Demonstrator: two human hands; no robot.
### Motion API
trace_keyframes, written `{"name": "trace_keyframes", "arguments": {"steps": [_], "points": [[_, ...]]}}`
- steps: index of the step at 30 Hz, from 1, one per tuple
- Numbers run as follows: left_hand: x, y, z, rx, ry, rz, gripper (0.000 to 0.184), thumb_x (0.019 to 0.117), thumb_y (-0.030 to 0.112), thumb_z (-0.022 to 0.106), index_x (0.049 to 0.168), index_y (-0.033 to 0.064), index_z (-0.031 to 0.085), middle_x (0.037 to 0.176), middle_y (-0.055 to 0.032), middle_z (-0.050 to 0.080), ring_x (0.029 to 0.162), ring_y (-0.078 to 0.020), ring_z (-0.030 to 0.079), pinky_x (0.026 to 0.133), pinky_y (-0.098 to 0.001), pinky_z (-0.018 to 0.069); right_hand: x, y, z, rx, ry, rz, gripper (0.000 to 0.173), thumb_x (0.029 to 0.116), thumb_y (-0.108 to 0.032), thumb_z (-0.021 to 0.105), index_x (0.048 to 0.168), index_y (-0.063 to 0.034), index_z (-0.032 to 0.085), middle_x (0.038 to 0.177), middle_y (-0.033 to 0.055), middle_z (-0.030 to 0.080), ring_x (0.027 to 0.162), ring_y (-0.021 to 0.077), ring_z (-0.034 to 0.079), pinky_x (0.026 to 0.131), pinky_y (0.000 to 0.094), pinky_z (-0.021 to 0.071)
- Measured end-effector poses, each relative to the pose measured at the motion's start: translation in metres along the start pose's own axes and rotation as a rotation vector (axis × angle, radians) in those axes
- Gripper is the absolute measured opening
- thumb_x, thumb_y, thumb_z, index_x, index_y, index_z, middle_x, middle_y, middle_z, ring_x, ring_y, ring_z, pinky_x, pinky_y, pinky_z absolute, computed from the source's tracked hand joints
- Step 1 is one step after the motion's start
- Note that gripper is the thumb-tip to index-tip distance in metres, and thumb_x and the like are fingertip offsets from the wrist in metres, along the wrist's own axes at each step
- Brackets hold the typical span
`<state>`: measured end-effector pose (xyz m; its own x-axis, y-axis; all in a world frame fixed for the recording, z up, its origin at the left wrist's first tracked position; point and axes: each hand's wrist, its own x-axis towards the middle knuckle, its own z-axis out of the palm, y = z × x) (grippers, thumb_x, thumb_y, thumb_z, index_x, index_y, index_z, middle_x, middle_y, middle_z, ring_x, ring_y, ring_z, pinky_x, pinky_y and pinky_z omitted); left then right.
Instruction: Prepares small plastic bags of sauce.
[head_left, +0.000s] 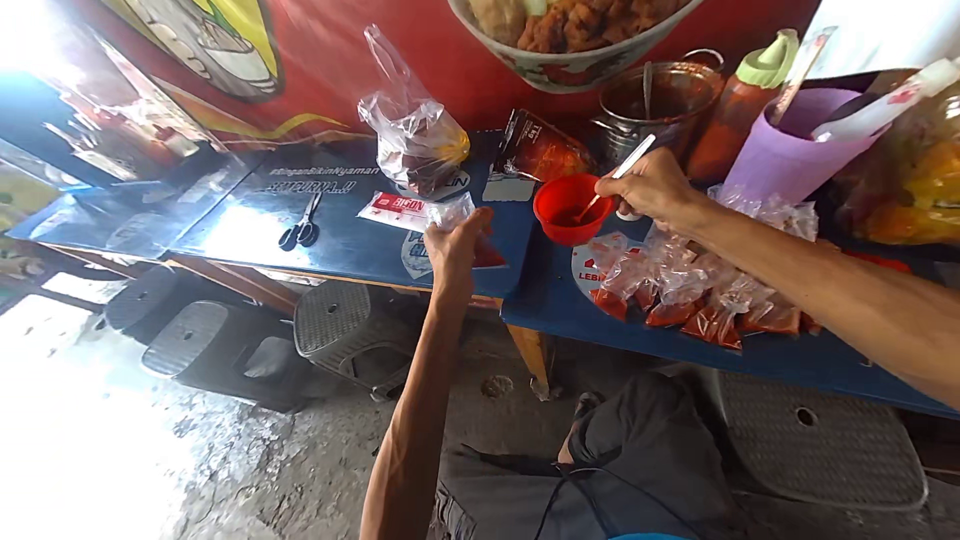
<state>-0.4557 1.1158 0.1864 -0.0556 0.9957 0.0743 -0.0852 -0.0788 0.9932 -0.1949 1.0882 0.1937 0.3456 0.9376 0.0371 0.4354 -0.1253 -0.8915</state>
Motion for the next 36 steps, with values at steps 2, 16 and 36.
{"name": "trace_keyframes", "arguments": {"steps": [2,16,36], "points": [[0.006,0.0,0.001,0.012,0.007,-0.011,0.025,0.0871,0.009,0.077,0.104,-0.0004,0.061,0.08,-0.0056,0.07,0.067,-0.0129,0.069,0.063,-0.0289,0.0595,0.006,0.005,0.002,-0.041,-0.026,0.036,0.015,0.0952,-0.018,0.071,0.098,-0.0048,0.076,0.071,0.0021,0.064,0.054,0.007,0.053,0.055,0.0273,0.0466],[-0.024,-0.036,0.0,0.088,-0.145,0.135,0.042,0.0876,0.018,0.079,0.122,0.0051,0.058,0.089,-0.0053,0.071,0.071,-0.0138,0.069,0.063,-0.0321,0.0594,0.027,0.045,0.002,-0.164,-0.058,0.055,0.031,0.0919,-0.035,0.077,0.099,-0.0052,0.077,0.088,0.0115,0.071,0.077,0.0236,0.064,0.076,0.0512,0.0513],[-0.047,-0.078,0.025,0.108,-0.133,0.148,0.053,0.0798,0.01,0.081,0.123,-0.004,0.053,0.094,-0.01,0.068,0.08,-0.0109,0.069,0.073,-0.027,0.0598,-0.001,0.052,-0.006,0.011,0.098,-0.082,0.022,0.1022,-0.02,0.063,0.095,-0.0032,0.074,0.078,0.0032,0.071,0.065,0.0088,0.061,0.065,0.0324,0.0506]]}}
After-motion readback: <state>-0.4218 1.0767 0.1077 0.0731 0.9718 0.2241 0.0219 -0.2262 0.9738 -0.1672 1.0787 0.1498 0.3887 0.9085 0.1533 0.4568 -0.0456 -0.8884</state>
